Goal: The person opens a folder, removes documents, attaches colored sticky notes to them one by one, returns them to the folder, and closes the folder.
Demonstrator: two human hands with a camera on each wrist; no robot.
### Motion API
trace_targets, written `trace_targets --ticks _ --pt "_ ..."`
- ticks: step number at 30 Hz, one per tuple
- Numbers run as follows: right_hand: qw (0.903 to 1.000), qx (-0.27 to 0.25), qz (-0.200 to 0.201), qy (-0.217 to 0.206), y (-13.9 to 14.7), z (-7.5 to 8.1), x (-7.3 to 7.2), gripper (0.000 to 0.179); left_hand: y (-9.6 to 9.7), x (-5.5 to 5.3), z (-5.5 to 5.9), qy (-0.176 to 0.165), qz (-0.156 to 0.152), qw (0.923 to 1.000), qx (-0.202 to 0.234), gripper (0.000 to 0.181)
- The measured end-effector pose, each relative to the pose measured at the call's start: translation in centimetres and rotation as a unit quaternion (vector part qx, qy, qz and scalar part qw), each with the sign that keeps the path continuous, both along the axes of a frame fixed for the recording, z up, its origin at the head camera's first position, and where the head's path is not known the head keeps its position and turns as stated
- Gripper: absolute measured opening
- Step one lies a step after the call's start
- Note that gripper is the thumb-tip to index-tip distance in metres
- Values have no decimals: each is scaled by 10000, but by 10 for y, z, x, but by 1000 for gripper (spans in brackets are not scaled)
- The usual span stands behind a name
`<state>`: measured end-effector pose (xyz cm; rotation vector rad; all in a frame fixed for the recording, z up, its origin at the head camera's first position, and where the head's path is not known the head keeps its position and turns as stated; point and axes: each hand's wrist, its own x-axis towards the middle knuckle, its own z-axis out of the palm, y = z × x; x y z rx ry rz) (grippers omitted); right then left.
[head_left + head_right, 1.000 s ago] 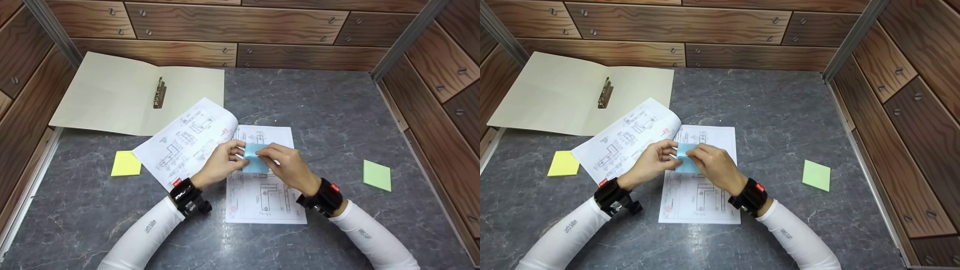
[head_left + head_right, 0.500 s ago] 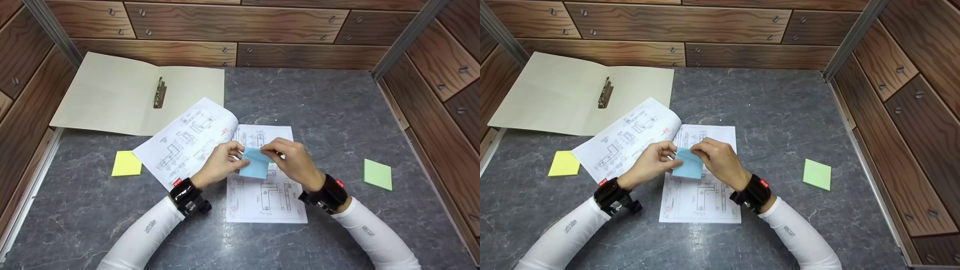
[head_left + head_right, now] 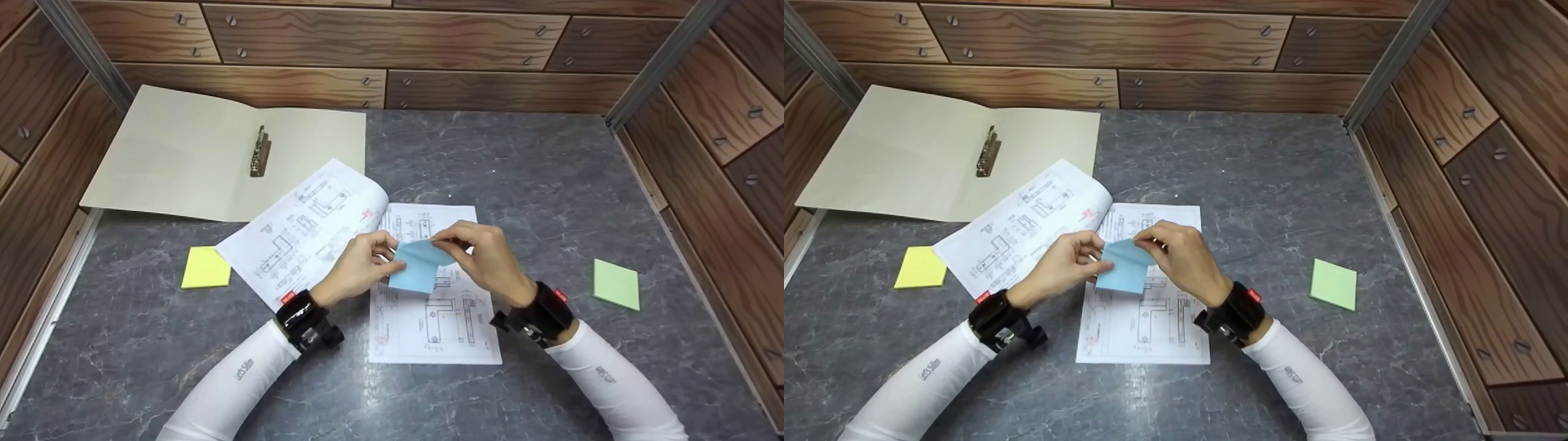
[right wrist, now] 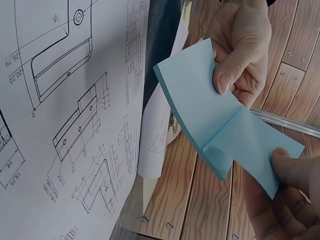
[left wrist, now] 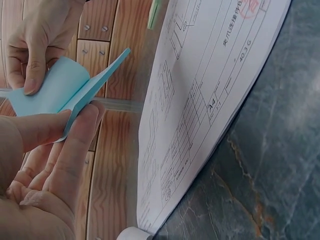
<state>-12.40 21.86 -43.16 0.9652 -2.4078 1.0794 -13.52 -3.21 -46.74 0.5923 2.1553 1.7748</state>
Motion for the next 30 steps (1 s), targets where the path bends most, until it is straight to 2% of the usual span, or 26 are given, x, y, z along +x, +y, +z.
trace_targets --ticks 4,12,22,30 --pt "10000 -39 -28 -39 3 0 0 8 -1 0 -1 -30 -20 10000 -31 19" --pt "9995 -176 -223 -129 6 -1 1 7 -4 0 0 224 121 9995 -208 19" --pt "9953 -547 -789 -148 8 -3 3 8 -6 0 -2 -274 168 9995 57 20" --pt "9924 -801 -897 -269 14 -3 3 7 -14 3 -1 -232 290 9993 -6 21"
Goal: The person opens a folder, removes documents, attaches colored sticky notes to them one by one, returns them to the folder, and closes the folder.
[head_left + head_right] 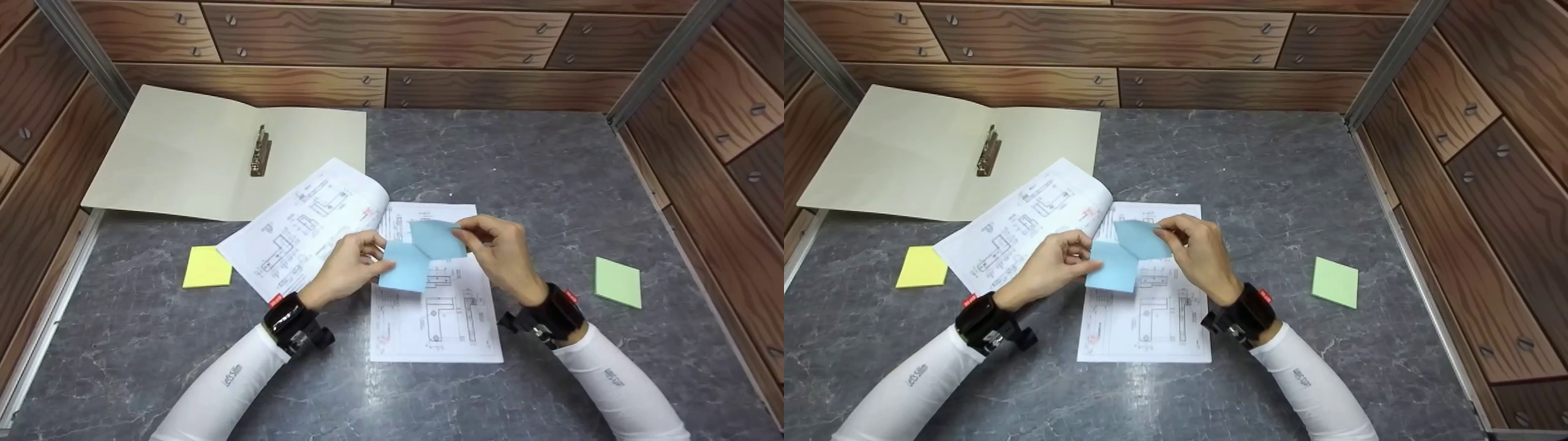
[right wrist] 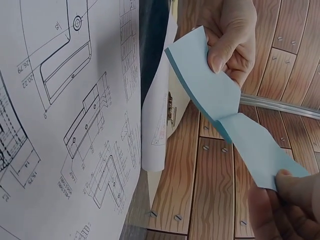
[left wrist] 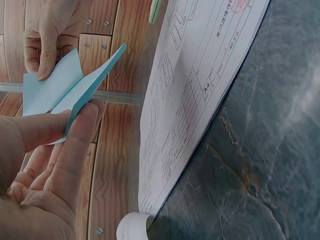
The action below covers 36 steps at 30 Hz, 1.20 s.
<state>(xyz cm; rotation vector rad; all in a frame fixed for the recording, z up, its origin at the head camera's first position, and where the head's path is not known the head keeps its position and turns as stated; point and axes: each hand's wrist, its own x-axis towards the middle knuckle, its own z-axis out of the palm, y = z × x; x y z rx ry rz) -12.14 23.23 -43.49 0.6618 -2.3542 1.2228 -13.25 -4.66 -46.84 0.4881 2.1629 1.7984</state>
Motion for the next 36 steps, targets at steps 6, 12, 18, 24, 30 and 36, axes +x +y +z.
trace_targets --ticks 6,12,18,24,30,36 --pt "9996 -95 -274 32 3 3 -2 6 -9 6 4 23 1 9999 -113 21" --pt "9982 -162 -512 250 13 3 -5 5 -25 10 4 182 118 9993 -311 21" --pt "9983 -96 -493 306 21 2 -3 6 -51 12 6 142 141 9993 -310 22" --pt "9981 -49 -564 229 24 -1 -2 7 -85 17 15 215 399 9973 -572 24" --pt "9982 -109 -573 146 25 -4 -2 7 -118 25 25 170 729 9919 -1031 28" --pt "9982 -28 -564 201 27 -4 -1 8 -150 37 27 198 1135 9832 -1416 28"
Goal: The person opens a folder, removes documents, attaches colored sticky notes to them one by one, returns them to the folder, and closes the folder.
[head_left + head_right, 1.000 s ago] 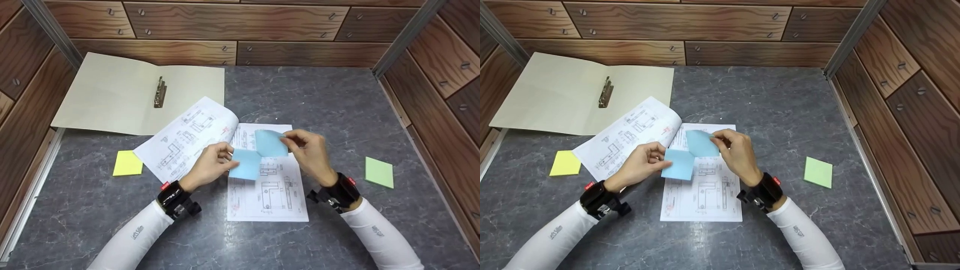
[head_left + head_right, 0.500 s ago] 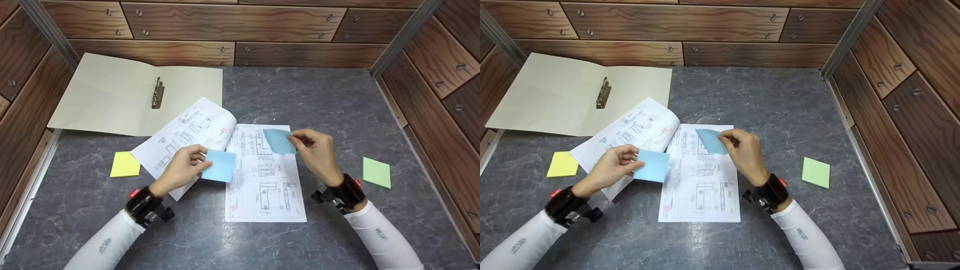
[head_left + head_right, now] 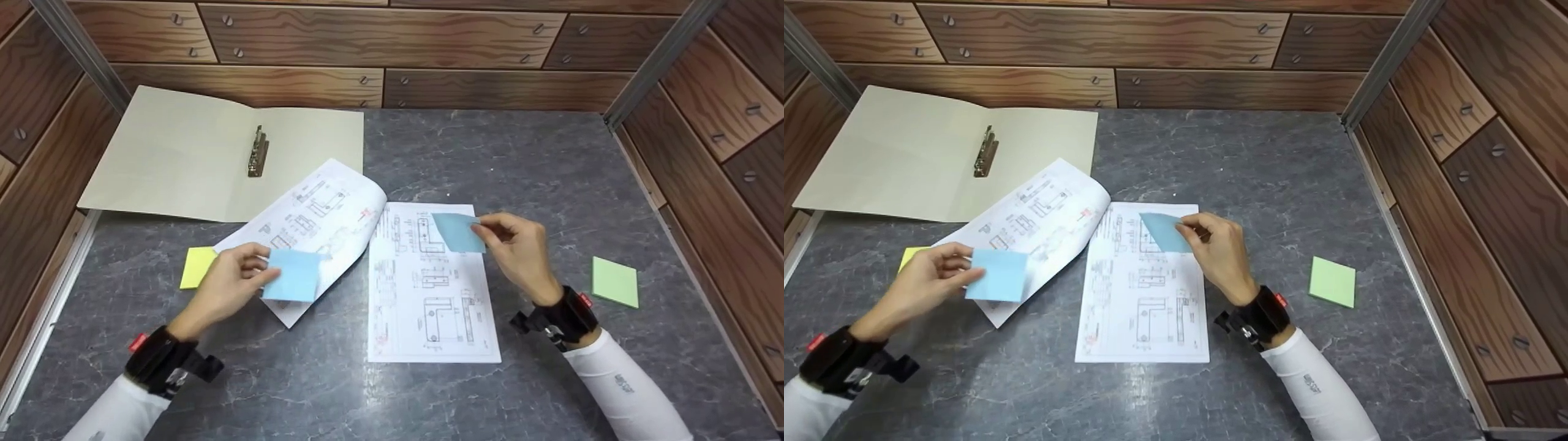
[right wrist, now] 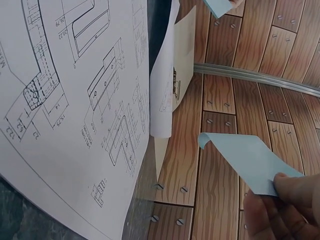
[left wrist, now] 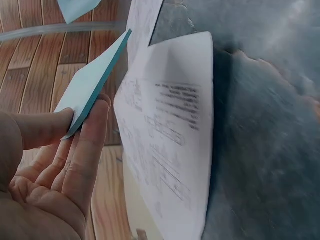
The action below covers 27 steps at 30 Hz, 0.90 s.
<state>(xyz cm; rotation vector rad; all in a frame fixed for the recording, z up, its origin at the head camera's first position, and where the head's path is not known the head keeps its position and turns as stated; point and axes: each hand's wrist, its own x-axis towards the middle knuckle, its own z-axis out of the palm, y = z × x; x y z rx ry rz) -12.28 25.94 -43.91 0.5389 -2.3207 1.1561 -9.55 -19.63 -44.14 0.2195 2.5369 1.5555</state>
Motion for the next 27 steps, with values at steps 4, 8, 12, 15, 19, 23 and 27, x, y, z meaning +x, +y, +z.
trace_targets --ticks 4,8,12,15,19,23,27 --pt "10000 31 -36 18 1 -1 0 8 -21 7 -3 -3 240 9996 -140 28" --pt "10000 64 -19 -16 2 -3 0 8 -47 13 -5 -127 351 9983 -457 30" --pt "10000 76 -30 -13 3 -5 0 8 -76 19 -9 -350 280 9941 -990 35" --pt "9999 116 -93 -5 3 -5 -1 8 -96 24 -11 -516 179 9906 -1254 39" --pt "9998 137 -114 -7 4 -6 -2 8 -117 29 -11 -841 54 9875 -1333 43" --pt "9999 98 -116 -28 5 -7 -2 9 -130 31 -14 -1160 -9 9834 -1396 43" --pt "9998 108 -158 -22 5 -8 -2 8 -137 30 -20 -1375 34 9802 -1426 43"
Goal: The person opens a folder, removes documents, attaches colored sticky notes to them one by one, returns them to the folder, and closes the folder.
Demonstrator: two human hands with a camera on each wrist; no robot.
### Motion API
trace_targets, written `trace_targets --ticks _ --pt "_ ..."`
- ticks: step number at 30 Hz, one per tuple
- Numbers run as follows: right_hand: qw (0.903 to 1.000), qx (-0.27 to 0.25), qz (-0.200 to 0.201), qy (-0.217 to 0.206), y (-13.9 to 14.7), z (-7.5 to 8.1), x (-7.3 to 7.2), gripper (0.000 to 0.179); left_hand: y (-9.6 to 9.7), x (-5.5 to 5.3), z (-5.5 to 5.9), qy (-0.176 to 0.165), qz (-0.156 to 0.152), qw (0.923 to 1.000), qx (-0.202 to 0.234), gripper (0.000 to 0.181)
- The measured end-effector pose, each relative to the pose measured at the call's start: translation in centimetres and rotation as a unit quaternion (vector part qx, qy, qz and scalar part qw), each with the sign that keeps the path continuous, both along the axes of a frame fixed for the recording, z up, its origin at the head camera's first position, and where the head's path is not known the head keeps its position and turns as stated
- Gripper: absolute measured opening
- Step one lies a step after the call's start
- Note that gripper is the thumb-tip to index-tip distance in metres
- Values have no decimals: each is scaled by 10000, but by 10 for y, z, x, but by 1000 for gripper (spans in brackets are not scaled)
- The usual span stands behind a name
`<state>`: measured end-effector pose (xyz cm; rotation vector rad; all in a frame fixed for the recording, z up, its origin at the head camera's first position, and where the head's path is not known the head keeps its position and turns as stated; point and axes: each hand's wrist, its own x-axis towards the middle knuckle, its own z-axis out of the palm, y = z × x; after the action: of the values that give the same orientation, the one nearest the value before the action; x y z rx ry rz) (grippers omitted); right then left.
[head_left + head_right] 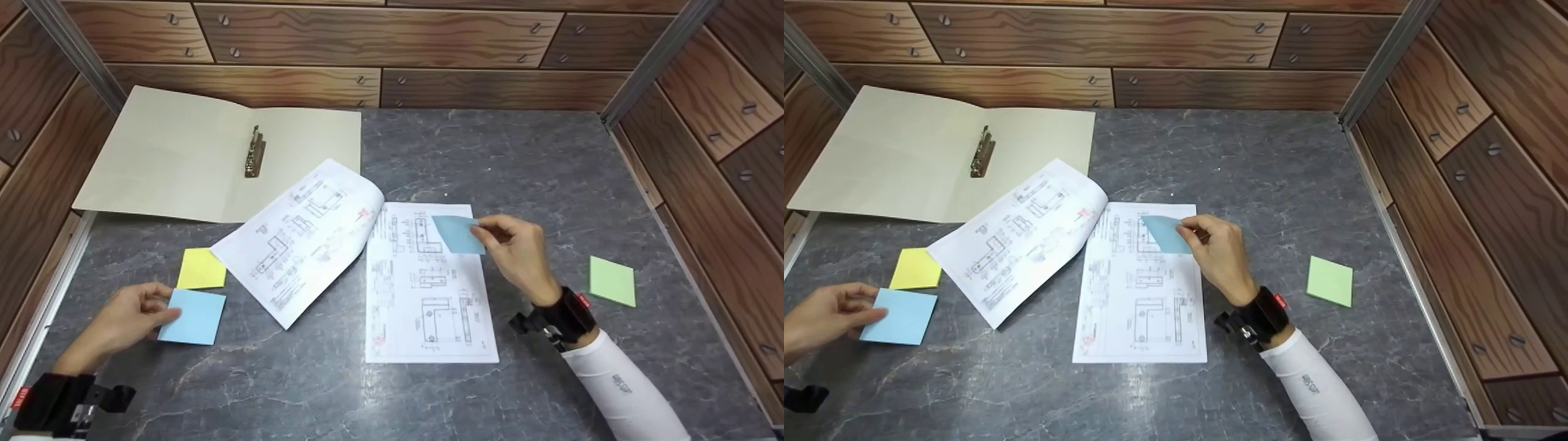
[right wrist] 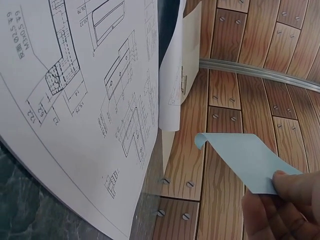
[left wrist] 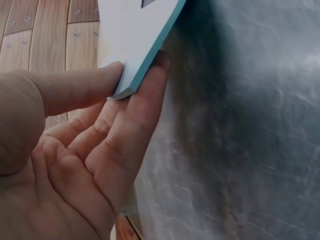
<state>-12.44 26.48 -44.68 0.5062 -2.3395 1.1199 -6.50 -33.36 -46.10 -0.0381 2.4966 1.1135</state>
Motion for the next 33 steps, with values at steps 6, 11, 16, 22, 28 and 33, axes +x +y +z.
trace_targets --ticks 6,11,16,22,28,33 --pt "9999 44 108 36 0 -2 1 8 -3 -1 -9 -217 236 9995 44 44" --pt "9997 99 216 -94 -1 -4 4 10 -3 -2 -10 -165 237 9993 -246 58" --pt "9995 172 199 -146 0 -6 5 11 1 -4 -9 230 8 9959 -876 58" --pt "9995 219 174 -139 0 -6 3 11 8 -3 -6 543 -67 9889 -1381 51" --pt "9994 283 72 -189 -1 -5 2 11 16 -1 4 628 -4 9855 -1574 52" --pt "9995 285 65 -152 -2 -6 1 10 35 -3 17 1253 -166 9786 -1625 51"
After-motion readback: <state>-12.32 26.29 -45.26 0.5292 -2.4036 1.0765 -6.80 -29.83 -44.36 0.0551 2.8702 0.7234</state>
